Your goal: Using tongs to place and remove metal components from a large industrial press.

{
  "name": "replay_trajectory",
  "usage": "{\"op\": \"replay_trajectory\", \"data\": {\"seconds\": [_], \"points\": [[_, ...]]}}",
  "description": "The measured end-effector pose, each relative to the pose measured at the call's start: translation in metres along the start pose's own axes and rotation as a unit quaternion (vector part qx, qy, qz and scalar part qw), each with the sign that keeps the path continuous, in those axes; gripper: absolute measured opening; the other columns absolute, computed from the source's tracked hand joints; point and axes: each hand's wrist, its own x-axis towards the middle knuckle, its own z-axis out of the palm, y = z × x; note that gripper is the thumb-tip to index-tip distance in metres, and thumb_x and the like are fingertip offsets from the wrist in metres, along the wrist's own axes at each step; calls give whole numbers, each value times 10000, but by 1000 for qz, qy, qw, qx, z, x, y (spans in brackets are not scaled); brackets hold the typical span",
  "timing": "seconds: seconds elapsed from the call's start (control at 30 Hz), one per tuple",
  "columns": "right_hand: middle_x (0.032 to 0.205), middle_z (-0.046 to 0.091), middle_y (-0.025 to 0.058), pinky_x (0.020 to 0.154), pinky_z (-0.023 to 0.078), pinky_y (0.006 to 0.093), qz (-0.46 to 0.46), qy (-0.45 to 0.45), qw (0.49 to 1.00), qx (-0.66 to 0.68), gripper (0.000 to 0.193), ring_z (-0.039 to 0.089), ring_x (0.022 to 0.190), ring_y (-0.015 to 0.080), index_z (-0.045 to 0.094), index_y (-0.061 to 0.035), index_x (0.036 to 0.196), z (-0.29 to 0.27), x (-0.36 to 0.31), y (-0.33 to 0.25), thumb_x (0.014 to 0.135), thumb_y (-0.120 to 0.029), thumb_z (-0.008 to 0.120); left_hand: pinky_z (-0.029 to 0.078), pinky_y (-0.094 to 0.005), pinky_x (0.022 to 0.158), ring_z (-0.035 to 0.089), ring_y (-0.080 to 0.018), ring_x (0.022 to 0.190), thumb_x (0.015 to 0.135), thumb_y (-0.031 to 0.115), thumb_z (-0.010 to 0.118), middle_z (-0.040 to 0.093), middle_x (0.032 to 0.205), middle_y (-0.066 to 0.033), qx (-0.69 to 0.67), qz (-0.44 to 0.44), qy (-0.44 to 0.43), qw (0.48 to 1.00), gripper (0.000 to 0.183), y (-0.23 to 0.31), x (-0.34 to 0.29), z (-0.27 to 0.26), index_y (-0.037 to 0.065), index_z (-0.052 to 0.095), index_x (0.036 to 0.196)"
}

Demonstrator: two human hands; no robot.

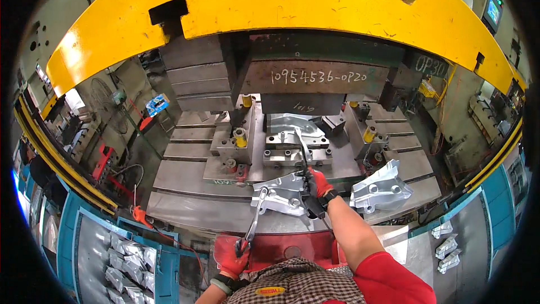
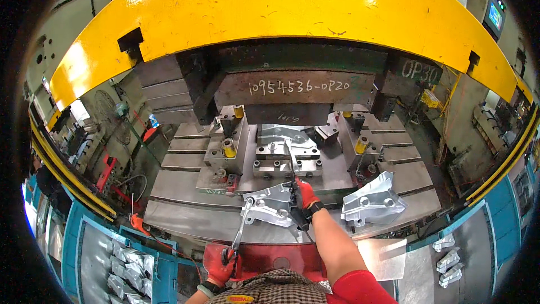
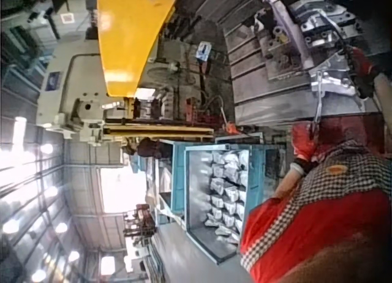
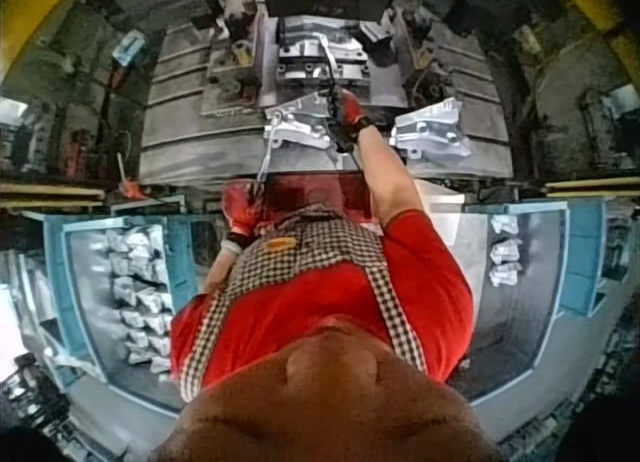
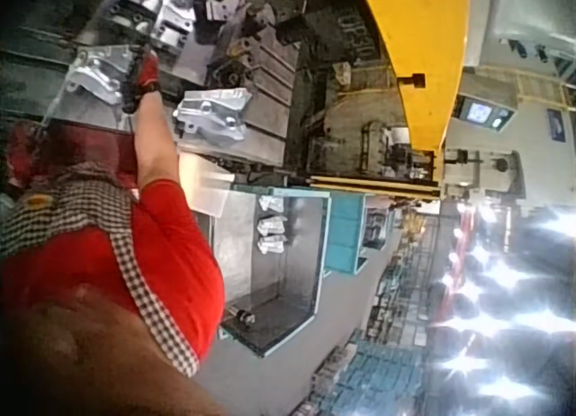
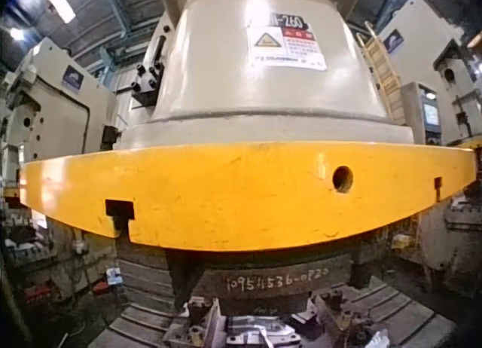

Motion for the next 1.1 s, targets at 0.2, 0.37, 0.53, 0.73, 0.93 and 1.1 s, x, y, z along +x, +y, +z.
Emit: {"op": "replay_trajectory", "data": {"seconds": [0.2, 0.37, 0.53, 0.73, 0.93, 1.1], "points": [[823, 634, 156, 702, 448, 367, 30, 88, 963, -252, 374, 597, 787, 322, 602, -6, 914, 3, -17, -47, 819, -367, 588, 425, -386, 659, 554, -277, 743, 726, 196, 677, 587, 823, -91, -2, -2, -19, 1000, 218, 19, 5, -11, 93, 608, 905], [802, 617, 89, 696, 451, 326, 10, 53, 984, -168, 296, 559, 722, 163, 596, -31, 932, -16, -98, -86, 812, -302, 609, 432, -306, 568, 541, -176, 658, 812, 163, 620, 561, 756, -47, -125, -46, -101, 986, 182, -36, -3, -14, 67, 585, 963], [752, 579, -2, 557, 426, 247, 50, -77, 993, -68, 216, 520, 661, 77, 558, -70, 1023, -71, -226, -71, 849, -194, 589, 398, -377, 825, 486, -201, 990, 907, 188, 463, 530, 1084, -92, 113, 39, -238, 964, 287, -6, -18, -53, 106, 523, 1175], [1011, 593, 82, 818, 431, 335, 164, -166, 941, -246, 386, 550, 899, 193, 513, -80, 1152, -93, -351, -27, 830, -284, 576, 380, -410, 941, 462, -228, 1115, 911, 234, 439, 523, 1204, -111, 206, 78, -267, 938, 349, 34, -2, -32, 119, 491, 1236], [1237, 450, 175, 924, 393, 464, -73, -45, 849, -522, 370, 404, 1167, 377, 560, -114, 1073, -92, -382, -19, 801, -363, 583, 386, -430, 912, 477, -271, 1079, 862, 239, 472, 541, 1156, -121, 207, 82, -317, 922, 332, 58, 11, -2, 119, 520, 1168], [1203, 481, 143, 922, 375, 486, 30, -98, 814, -571, 332, 379, 1164, 383, 580, -159, 1049, -93, -365, -18, 788, -365, 573, 391, -447, 888, 489, -306, 1049, 821, 244, 500, 556, 1117, -130, 212, 82, -330, 916, 319, 63, 13, 4, 119, 544, 1110]]}}
